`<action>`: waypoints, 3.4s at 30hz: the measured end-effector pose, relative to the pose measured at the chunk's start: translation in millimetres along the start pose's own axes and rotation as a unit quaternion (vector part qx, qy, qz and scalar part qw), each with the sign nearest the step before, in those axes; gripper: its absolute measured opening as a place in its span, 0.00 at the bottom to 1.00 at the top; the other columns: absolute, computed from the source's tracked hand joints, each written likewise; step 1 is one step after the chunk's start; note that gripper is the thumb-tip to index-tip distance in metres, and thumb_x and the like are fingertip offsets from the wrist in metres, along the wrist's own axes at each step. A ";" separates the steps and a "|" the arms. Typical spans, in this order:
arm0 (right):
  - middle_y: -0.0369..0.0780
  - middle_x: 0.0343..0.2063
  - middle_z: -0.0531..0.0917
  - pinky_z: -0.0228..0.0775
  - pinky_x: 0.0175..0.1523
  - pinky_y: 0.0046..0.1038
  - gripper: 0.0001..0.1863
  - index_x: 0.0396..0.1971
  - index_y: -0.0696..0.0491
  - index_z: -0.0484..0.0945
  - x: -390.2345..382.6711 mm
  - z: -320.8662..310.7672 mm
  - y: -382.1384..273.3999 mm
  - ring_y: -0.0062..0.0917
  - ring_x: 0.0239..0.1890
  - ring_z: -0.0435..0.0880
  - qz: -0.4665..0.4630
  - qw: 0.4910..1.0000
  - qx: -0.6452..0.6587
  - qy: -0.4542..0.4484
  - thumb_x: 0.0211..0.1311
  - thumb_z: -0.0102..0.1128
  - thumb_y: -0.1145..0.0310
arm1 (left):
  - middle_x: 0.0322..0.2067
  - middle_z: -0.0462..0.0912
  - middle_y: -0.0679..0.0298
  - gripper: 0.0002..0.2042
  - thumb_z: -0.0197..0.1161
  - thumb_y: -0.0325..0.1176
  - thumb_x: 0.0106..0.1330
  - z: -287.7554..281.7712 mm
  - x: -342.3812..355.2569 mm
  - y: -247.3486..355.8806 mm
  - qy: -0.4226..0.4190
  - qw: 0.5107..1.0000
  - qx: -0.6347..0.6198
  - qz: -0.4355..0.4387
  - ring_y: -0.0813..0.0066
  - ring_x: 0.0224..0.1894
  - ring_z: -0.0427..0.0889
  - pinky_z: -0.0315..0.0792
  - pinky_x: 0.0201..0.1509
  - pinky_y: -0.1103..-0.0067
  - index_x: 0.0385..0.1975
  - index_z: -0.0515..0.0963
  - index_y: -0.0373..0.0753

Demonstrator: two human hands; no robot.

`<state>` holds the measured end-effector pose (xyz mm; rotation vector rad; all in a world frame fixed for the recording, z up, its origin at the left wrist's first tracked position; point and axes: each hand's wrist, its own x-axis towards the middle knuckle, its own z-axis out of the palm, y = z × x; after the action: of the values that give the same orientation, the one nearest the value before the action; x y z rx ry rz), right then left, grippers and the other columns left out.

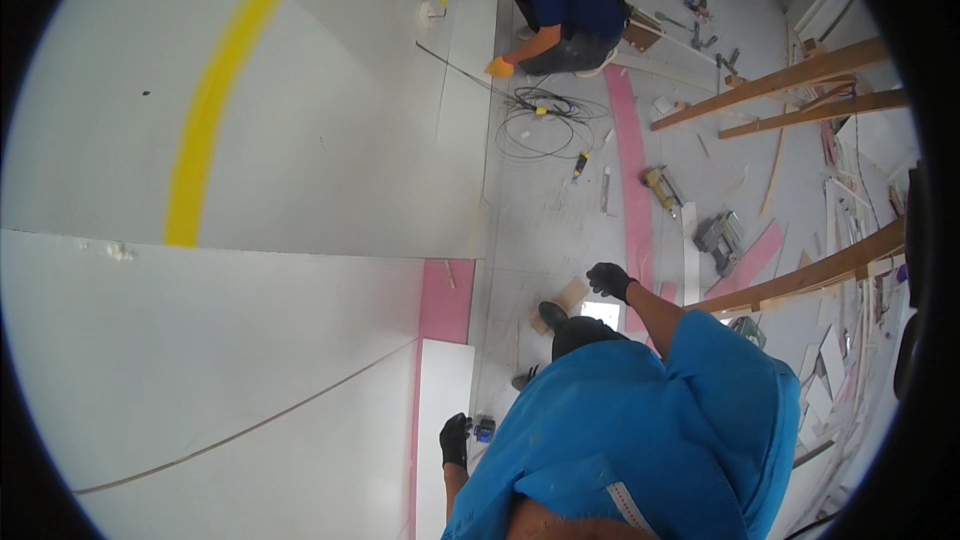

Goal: The person measures and cuts white wall panels using a utility knife and tape measure, then fits the cut pieces into wall openings. The person also removes pink protective film from installed panels and handles scrap pieces on the floor.

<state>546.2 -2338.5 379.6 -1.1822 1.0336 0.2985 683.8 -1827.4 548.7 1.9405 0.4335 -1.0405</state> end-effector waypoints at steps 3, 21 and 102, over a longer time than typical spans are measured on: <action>0.37 0.24 0.78 0.70 0.25 0.27 0.14 0.31 0.52 0.74 2.9 3.3 5.4 0.24 0.23 0.78 0.012 1.000 -0.010 0.003 0.62 0.53 0.55 | 0.39 0.83 0.58 0.19 0.60 0.45 0.63 -2.7 -1.3 3.0 0.009 1.000 -0.012 -0.004 0.68 0.42 0.82 0.73 0.43 0.72 0.48 0.74 0.39; 0.36 0.23 0.78 0.69 0.25 0.27 0.12 0.30 0.50 0.74 4.0 1.3 7.1 0.23 0.23 0.77 0.040 0.999 0.015 -0.006 0.62 0.54 0.56 | 0.41 0.83 0.56 0.19 0.57 0.44 0.65 13.8 -31.8 1.5 0.021 1.000 -0.004 -0.021 0.67 0.42 0.82 0.74 0.43 0.72 0.50 0.74 0.37; 0.37 0.25 0.77 0.70 0.28 0.28 0.13 0.31 0.51 0.73 9.7 7.1 -12.6 0.23 0.24 0.77 0.016 0.999 -0.005 -0.034 0.62 0.54 0.56 | 0.41 0.82 0.57 0.19 0.57 0.44 0.65 24.5 -46.6 3.4 0.037 0.999 -0.026 -0.020 0.67 0.43 0.81 0.73 0.45 0.72 0.50 0.74 0.37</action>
<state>563.5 -2340.3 379.7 -1.1577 0.9944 0.3675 646.2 -1845.2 581.1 1.9361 0.5373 -0.9762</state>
